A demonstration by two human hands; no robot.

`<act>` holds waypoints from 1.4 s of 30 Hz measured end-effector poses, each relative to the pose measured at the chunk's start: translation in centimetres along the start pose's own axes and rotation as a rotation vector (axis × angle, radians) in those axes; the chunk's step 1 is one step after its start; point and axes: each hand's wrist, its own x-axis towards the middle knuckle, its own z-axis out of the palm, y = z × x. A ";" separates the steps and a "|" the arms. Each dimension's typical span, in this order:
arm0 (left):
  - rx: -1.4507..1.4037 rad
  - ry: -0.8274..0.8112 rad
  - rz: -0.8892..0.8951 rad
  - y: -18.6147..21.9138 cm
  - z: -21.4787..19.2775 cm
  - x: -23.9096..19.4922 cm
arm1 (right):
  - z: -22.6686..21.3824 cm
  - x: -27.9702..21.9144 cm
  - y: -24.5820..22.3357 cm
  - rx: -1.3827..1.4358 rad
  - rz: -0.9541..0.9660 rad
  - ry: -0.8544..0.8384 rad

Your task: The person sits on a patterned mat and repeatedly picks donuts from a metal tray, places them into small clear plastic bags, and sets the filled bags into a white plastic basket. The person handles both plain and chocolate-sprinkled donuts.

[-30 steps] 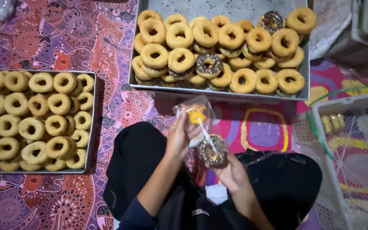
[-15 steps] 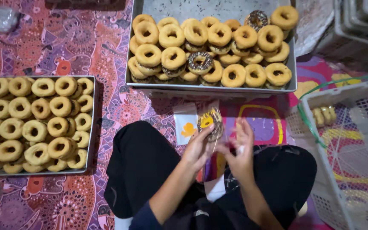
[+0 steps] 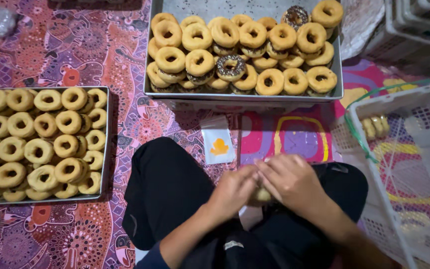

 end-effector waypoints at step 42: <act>0.384 0.147 -0.201 -12.9 -10.1 -2.6 | 29.8 -8.0 10.1 1.273 1.265 0.299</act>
